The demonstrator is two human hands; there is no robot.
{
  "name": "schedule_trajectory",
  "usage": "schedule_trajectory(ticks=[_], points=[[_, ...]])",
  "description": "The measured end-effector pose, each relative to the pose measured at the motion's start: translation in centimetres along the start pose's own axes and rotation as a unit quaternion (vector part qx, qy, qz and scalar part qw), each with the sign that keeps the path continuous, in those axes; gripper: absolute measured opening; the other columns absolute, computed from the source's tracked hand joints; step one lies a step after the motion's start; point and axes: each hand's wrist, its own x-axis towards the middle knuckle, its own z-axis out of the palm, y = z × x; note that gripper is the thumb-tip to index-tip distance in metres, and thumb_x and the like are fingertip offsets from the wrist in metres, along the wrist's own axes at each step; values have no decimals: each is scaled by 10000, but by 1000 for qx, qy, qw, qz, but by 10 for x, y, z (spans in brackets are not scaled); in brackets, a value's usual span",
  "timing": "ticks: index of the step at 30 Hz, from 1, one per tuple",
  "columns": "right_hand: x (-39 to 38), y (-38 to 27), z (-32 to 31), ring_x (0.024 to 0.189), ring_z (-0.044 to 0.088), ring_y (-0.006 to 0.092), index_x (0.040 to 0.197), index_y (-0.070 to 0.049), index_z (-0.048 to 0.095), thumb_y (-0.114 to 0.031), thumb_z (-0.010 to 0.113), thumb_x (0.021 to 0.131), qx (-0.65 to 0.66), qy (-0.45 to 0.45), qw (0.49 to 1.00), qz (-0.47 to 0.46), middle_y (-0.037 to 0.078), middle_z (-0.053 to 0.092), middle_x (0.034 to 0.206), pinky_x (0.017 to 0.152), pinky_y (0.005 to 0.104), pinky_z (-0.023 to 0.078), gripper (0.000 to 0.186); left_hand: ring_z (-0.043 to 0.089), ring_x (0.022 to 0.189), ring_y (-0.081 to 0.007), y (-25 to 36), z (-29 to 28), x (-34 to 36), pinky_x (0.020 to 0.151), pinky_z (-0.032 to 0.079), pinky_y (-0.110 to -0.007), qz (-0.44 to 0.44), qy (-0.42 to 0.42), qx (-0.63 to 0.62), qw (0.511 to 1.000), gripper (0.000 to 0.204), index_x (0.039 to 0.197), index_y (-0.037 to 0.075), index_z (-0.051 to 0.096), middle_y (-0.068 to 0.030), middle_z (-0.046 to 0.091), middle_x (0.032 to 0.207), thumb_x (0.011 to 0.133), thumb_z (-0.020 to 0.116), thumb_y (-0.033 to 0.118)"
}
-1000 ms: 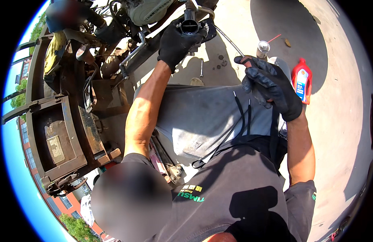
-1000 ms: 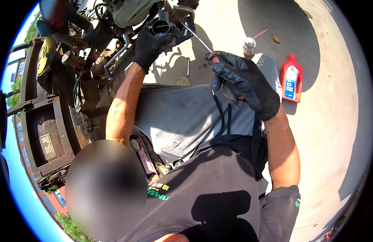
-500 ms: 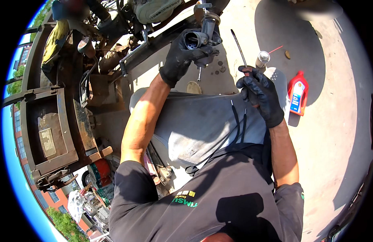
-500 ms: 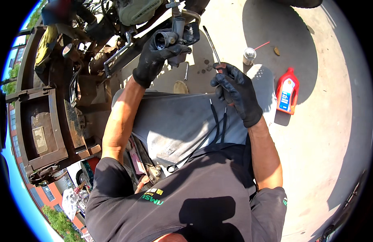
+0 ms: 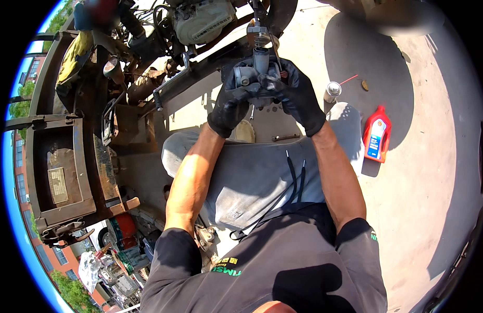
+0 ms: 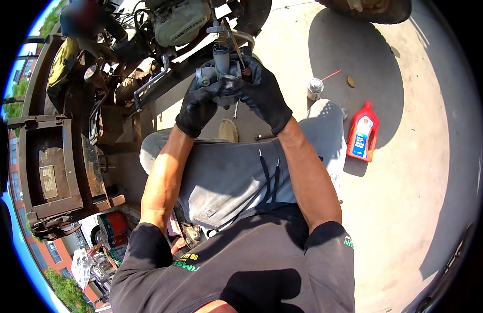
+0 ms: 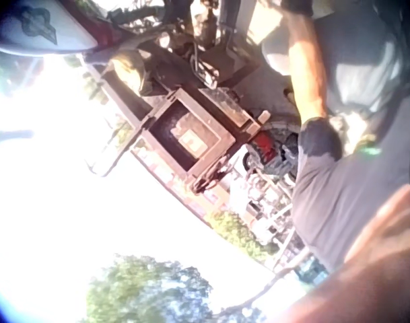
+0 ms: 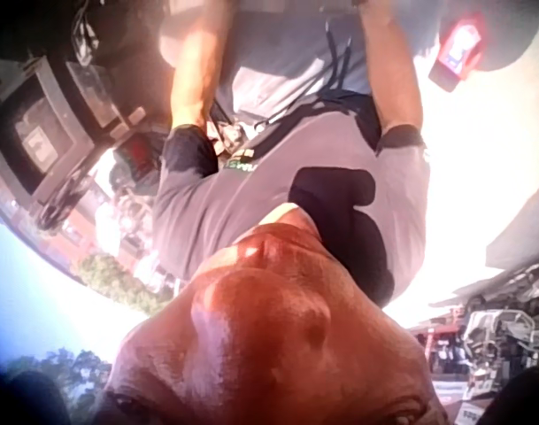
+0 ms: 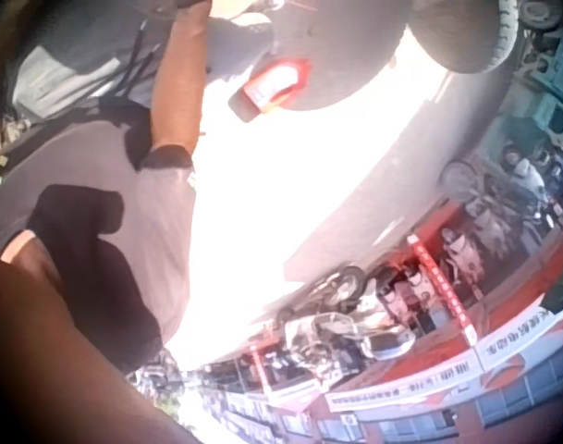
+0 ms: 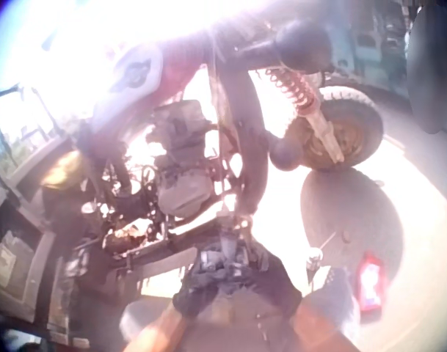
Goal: The person disassembles a motorcycle carburetor, sprays it with a cleaning agent, and uses a screwdriver to clean internal components. They then reassemble the carburetor and install it back onto the motorcycle engine.
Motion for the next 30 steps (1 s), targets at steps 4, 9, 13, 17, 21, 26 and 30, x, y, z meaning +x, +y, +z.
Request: schedule_trajectory(ticks=[4,9,13,17,21,26,30], points=[[3,21,1,897,636,62,1355,-17,562,-218,786,940,2,28,999,-27,27,673,1094,749,230,537,513,667,981,-153,-5,11,-3,808,560,-293,2,36,37,999,338,1252,63,584,-51,664,1117,1003,647,281],[-6,29,10,942,628,64,1318,-28,568,-191,815,917,-5,65,995,-79,26,675,1088,838,244,541,498,653,945,-113,-10,20,2,813,550,-261,-59,160,60,983,305,1175,96,605,-25,647,1069,1042,614,370],[-10,30,8,893,617,43,1274,-37,572,-134,841,891,5,90,993,-74,1,669,1022,786,223,540,478,650,759,-72,-27,38,6,643,541,-228,85,203,44,975,312,1085,28,705,-14,695,932,976,707,320],[-15,14,3,896,621,49,1239,-33,577,-118,849,879,50,86,994,-49,-4,660,994,782,231,553,459,660,785,-95,-46,40,6,676,549,-253,115,227,93,963,343,1087,3,697,-32,693,935,940,721,312],[-13,19,-2,904,624,57,1215,-37,579,-110,868,852,18,74,996,-38,-13,640,986,795,236,560,470,660,798,-106,-47,38,5,699,549,-271,134,243,121,953,320,1071,-7,690,-39,693,931,950,709,289],[-3,29,3,906,616,63,1251,-44,574,-98,872,840,44,68,995,-65,-6,634,1002,803,235,551,511,637,894,-145,-45,25,3,792,532,-303,132,222,188,948,287,1130,-9,666,-64,668,1029,1000,620,243],[-5,26,-4,899,612,70,1265,-42,577,-113,889,821,29,69,997,-31,0,632,1012,805,236,540,547,604,1091,-241,-58,15,-5,968,496,-368,159,176,273,932,307,1262,-19,617,-109,614,1221,1063,479,168]])
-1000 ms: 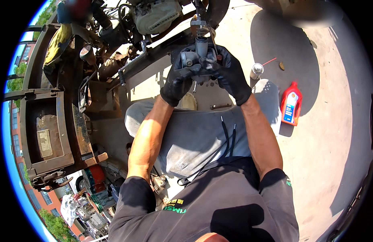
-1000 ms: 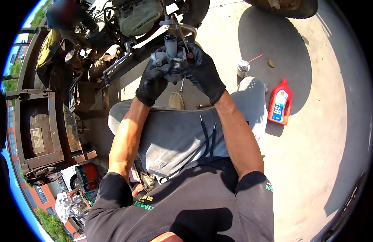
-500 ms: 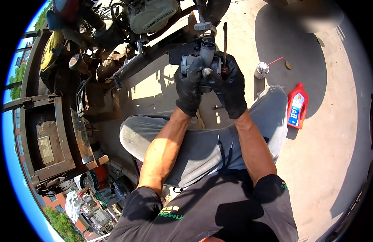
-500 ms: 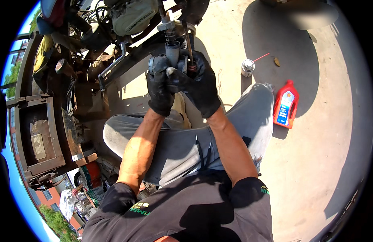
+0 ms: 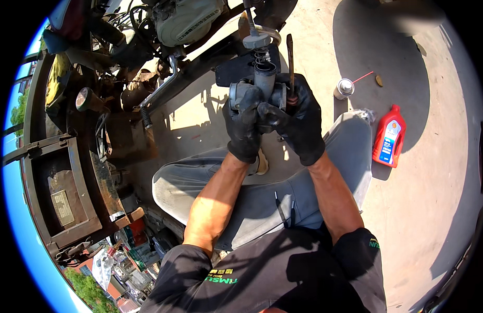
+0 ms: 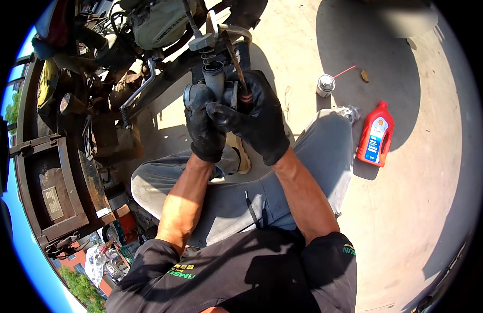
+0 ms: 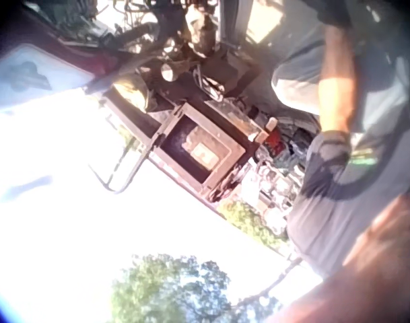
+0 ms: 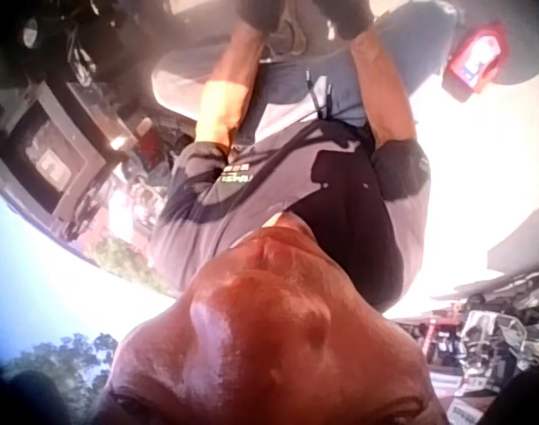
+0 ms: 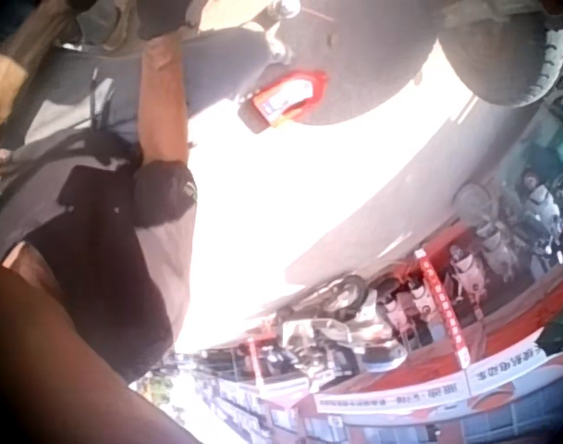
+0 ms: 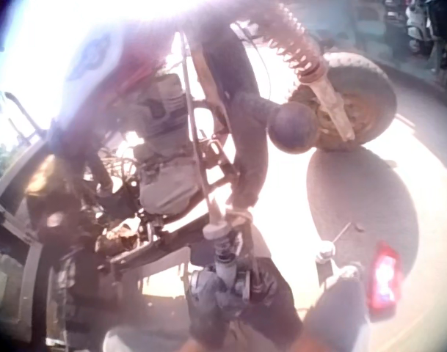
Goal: The person disassembles a motorcycle carburetor, sprays it with a cleaning agent, and uses a screwdriver to clean internal components. They then reassemble the carburetor and install it back onto the motorcycle engine.
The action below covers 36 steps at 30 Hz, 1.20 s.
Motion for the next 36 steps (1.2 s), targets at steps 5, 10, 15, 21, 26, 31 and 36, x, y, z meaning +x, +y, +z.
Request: schedule_trajectory(ticks=[5,10,15,21,26,31,36], points=[[2,4,-6,879,610,73,1184,-40,612,-167,916,796,-78,29,996,-26,-2,636,989,786,257,538,509,638,961,-170,0,13,2,852,528,-334,15,38,93,995,303,1167,-25,648,-86,660,1046,1018,587,232],[-61,104,-62,844,606,92,1079,-37,638,-277,948,753,-313,-3,950,-13,38,648,929,754,277,526,510,662,955,-213,-65,8,-86,839,532,-336,-181,123,-72,973,241,1164,26,624,-100,671,1092,1029,529,201],[-62,93,-29,862,613,106,1301,-14,610,-185,899,817,-123,35,992,25,38,681,1029,788,291,538,589,676,785,-148,-43,-18,-58,673,560,-288,-80,12,145,986,227,1033,4,660,-73,700,961,1010,632,227],[-40,48,-8,687,523,26,1355,-39,599,-199,743,974,-70,71,989,111,1,647,948,571,221,431,437,649,663,-97,0,-51,-24,551,515,-231,-325,4,-173,930,356,1202,6,655,-59,722,901,998,673,297],[-15,-7,-31,596,474,35,1328,-55,630,-220,697,994,-236,17,957,168,-27,592,776,535,236,403,378,700,751,-148,-29,-77,-23,592,557,-265,-356,-165,-150,907,371,1246,11,626,-109,728,969,960,726,223],[-13,-37,-100,673,622,114,1214,-43,672,-242,659,927,-624,-121,755,160,53,636,783,642,299,507,349,714,891,-219,-153,-88,-51,668,604,-320,-333,-322,111,879,550,1304,37,597,-141,701,1118,826,849,145],[-96,20,-210,777,692,316,1073,-10,672,-235,677,849,-679,-115,642,337,185,692,842,747,423,539,317,667,1137,-235,-251,-92,-74,1010,522,-358,-197,-372,257,870,680,1316,84,609,-118,694,1216,765,920,333]])
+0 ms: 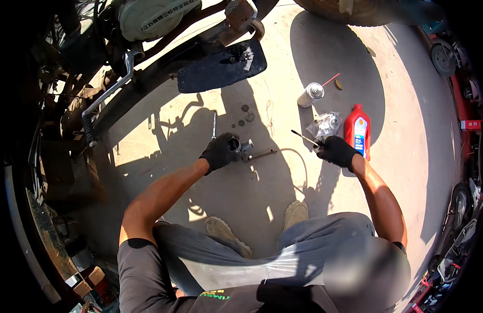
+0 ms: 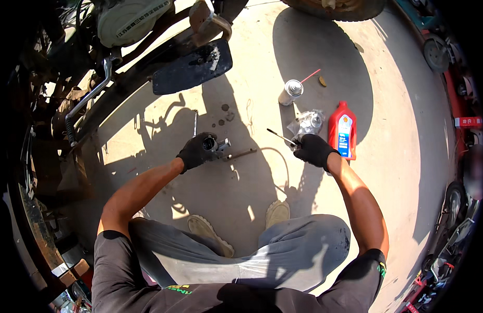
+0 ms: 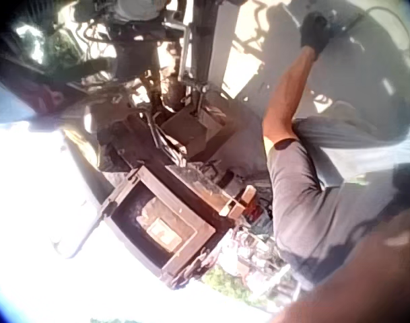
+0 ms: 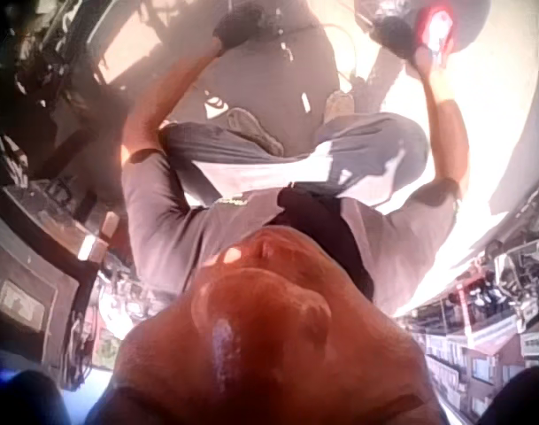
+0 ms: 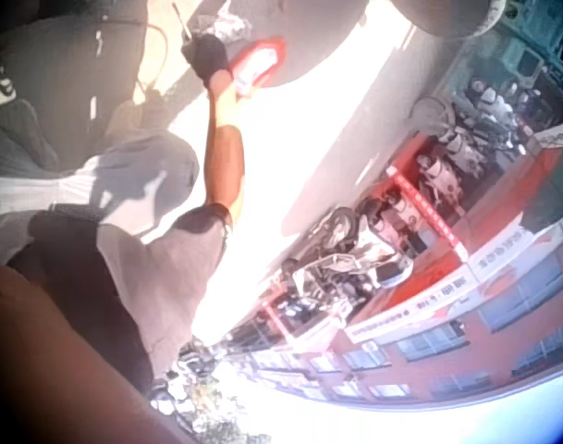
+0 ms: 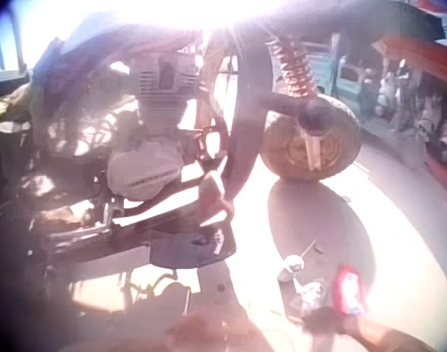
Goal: The person disassembles a motorcycle carburetor, sprays it with a cleaning agent, and uses a screwdriver to clean internal components. They then reassemble the carburetor and install it back onto the motorcycle engine.
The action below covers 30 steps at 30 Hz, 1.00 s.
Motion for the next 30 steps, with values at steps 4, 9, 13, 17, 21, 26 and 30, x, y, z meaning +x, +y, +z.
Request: schedule_trajectory(ticks=[4,9,13,17,21,26,30], points=[[4,58,110,637,640,220,1091,-40,671,-171,647,882,-42,-14,997,59,147,644,721,644,398,520,249,665,1126,-261,-34,2,-11,999,532,-370,49,44,-59,996,681,1303,86,635,-126,669,1235,730,933,304],[-7,76,168,1067,686,376,1174,-106,697,-186,650,855,-141,-61,986,65,209,710,1106,939,465,541,333,608,1196,-258,-37,-13,-43,1037,515,-385,114,116,71,984,701,1320,124,641,-109,599,1279,717,948,305],[-10,62,150,1025,684,381,1224,-93,650,-224,718,863,-141,2,989,42,186,697,1089,902,440,546,391,596,1199,-295,-49,-26,-62,1044,504,-397,52,100,21,993,730,1320,134,645,-127,593,1303,685,952,321],[-8,71,136,837,694,248,1283,-87,630,-157,698,909,-86,16,996,9,140,681,1021,761,373,551,386,589,1227,-287,-73,-42,-63,1052,499,-401,-46,22,-15,999,812,1381,91,611,-125,569,1396,680,951,320],[-10,65,128,724,625,145,1295,-71,626,-178,695,930,-32,21,999,34,82,656,1003,685,313,530,386,522,1358,-309,-143,-55,-61,1112,470,-423,-78,-19,-55,995,1017,1522,58,462,-163,491,1521,665,957,293],[2,64,112,713,580,93,1308,-76,622,-218,691,956,-17,19,999,28,43,652,1027,621,285,506,386,426,1464,-348,-152,-124,-70,1181,400,-443,-86,67,-48,993,1050,1597,71,337,-193,434,1585,756,902,345],[5,44,87,779,575,84,1295,-76,643,-223,683,964,48,43,997,38,18,681,1009,681,266,489,365,502,1398,-241,-126,-170,-63,1158,388,-372,-64,206,-88,973,655,1510,77,514,-117,544,1517,964,706,383]])
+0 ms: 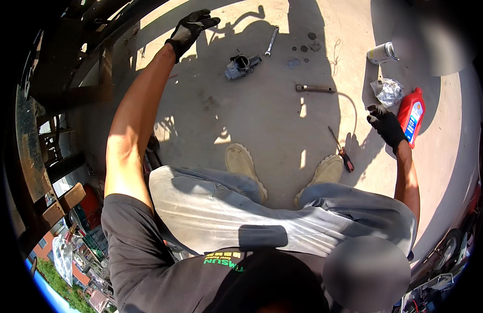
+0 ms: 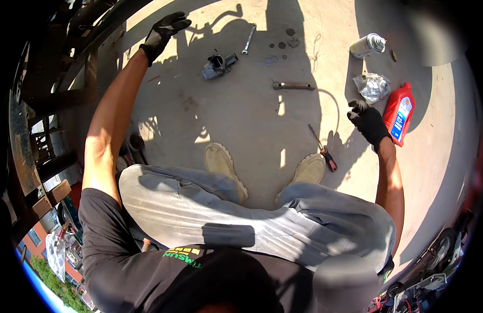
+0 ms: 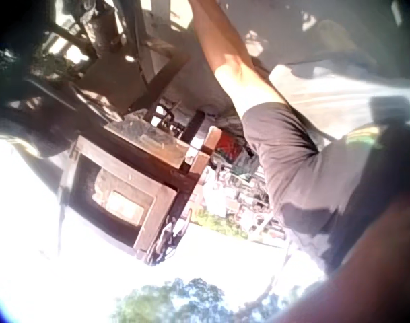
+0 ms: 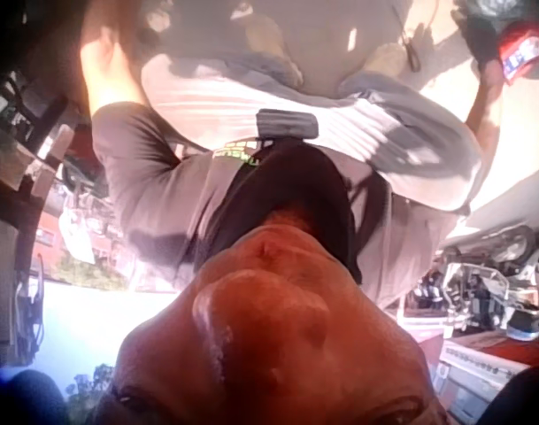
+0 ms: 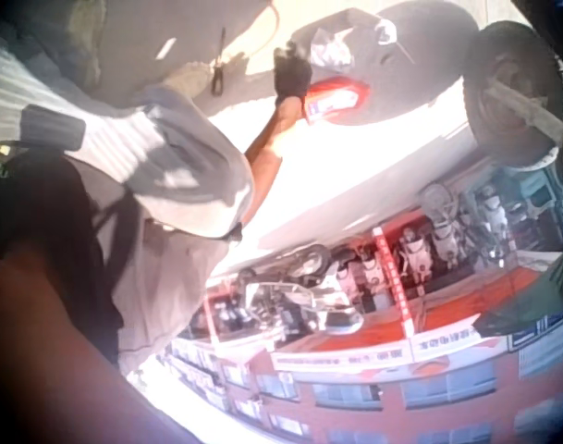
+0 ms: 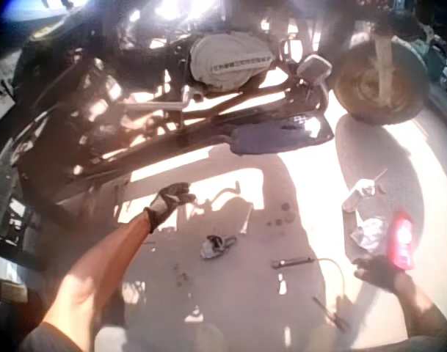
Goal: The person disassembles a motorcycle carburetor, sprays it with a cleaning agent, and uses a screwdriver to clean internal components. They then reassemble the carburetor and install it back onto the motorcycle engine.
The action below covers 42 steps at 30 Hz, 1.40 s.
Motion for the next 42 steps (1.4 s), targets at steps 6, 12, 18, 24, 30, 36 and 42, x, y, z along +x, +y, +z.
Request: schedule_trajectory(ticks=[6,12,18,24,30,36,42], points=[[41,-67,-68,850,603,85,1314,-15,645,-203,677,979,-3,54,995,-83,30,699,996,774,267,496,386,660,1000,-192,-14,-17,50,936,545,-327,257,17,-81,963,471,1484,20,538,-177,633,1413,1021,545,108],[4,-168,-152,804,625,133,1308,-83,655,-267,671,987,-172,173,968,-52,61,706,952,722,291,508,370,612,1247,-269,104,26,17,1071,440,-373,49,89,-119,988,558,1329,19,656,-118,704,1288,1036,577,487],[4,-252,-184,822,674,216,1286,-112,679,-328,677,969,-225,264,934,-83,121,722,983,755,345,529,384,682,853,-339,72,54,19,870,499,-447,28,7,137,990,659,735,49,712,-146,727,826,1063,394,524],[46,-293,-208,1085,680,369,1315,-114,659,-203,648,920,-276,432,824,-242,180,722,1144,947,444,537,405,709,844,-386,52,56,21,814,546,-489,169,40,376,910,494,925,43,732,-208,727,848,1061,418,400],[61,-298,-236,961,726,239,1356,-77,642,-222,674,941,-14,404,876,-265,136,734,1171,848,361,562,441,624,1205,-381,90,81,-6,1019,502,-453,211,8,156,965,452,1268,46,616,-239,659,1247,828,579,-45],[143,-324,-228,755,669,123,1223,-76,713,-318,674,968,304,291,853,-310,26,735,927,652,293,526,354,640,1182,-345,98,42,-43,990,527,-421,234,11,144,961,432,1315,67,599,-163,647,1279,894,606,-28],[194,-344,-239,788,731,256,1197,-83,735,-331,649,962,159,364,847,-353,131,762,942,731,371,568,353,655,1133,-206,130,5,-110,1002,513,-353,182,30,82,979,333,1313,54,639,-88,685,1227,983,603,42]])
